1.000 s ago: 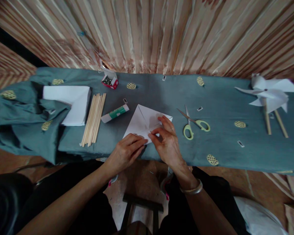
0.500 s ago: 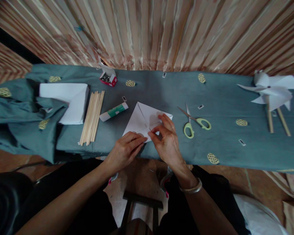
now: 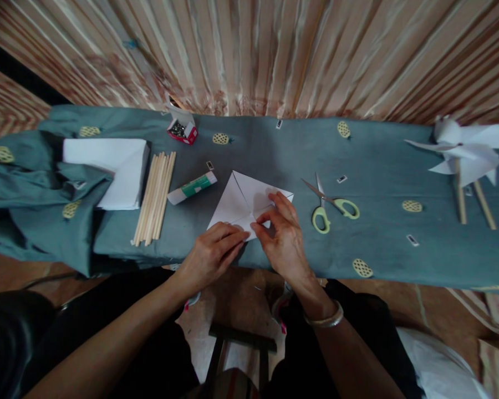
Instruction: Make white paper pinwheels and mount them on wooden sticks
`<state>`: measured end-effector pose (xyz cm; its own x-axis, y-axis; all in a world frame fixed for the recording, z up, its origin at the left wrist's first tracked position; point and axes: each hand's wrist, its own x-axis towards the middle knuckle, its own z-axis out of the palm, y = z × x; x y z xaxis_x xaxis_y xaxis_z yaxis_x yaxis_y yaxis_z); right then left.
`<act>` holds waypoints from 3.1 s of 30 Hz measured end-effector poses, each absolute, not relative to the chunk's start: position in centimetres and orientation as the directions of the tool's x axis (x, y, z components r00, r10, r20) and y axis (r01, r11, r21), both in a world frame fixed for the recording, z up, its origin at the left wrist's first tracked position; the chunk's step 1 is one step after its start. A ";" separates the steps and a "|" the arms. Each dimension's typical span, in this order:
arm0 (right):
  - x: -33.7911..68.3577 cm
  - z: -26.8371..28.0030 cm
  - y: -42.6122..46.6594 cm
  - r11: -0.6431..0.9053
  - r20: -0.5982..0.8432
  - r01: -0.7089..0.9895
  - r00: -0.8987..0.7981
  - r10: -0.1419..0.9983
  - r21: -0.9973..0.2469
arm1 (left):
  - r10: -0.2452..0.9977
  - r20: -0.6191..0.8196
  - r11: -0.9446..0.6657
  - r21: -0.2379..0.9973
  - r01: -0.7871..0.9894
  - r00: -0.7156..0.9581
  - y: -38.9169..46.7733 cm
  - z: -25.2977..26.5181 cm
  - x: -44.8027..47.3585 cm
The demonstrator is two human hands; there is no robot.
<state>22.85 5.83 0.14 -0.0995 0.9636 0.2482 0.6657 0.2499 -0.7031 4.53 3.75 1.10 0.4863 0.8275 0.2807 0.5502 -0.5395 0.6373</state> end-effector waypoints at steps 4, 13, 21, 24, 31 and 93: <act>22.9 0.1 5.8 0.257 0.256 0.669 -0.102 0.961 -0.698 | 0.829 0.276 -0.537 0.638 0.552 0.487 3.7 1.1 4.5; 22.9 0.1 5.7 0.251 0.248 0.670 -0.103 0.963 -0.698 | 0.821 0.293 -0.550 0.633 0.544 0.490 3.7 1.1 4.5; 22.9 -0.2 5.6 0.311 0.309 0.666 -0.126 0.943 -0.678 | 0.820 0.292 -0.552 0.630 0.546 0.492 3.7 1.1 4.5; 22.9 -0.1 5.4 0.333 0.329 0.679 -0.141 0.934 -0.654 | 0.817 0.295 -0.556 0.628 0.544 0.495 3.7 1.0 4.5; 22.8 0.3 5.2 0.393 0.358 0.695 -0.205 0.911 -0.602 | 0.816 0.295 -0.559 0.623 0.548 0.497 3.7 0.9 4.5; 27.9 2.4 4.8 -0.168 -0.168 0.493 0.045 0.985 -0.854 | 0.721 0.475 -0.681 0.349 0.644 0.505 5.0 2.1 2.5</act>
<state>27.92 4.82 2.40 0.0448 0.9848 -0.1680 0.4928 -0.1681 -0.8537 2.49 5.02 2.10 0.5052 0.7207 0.4748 0.6437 -0.6811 0.3490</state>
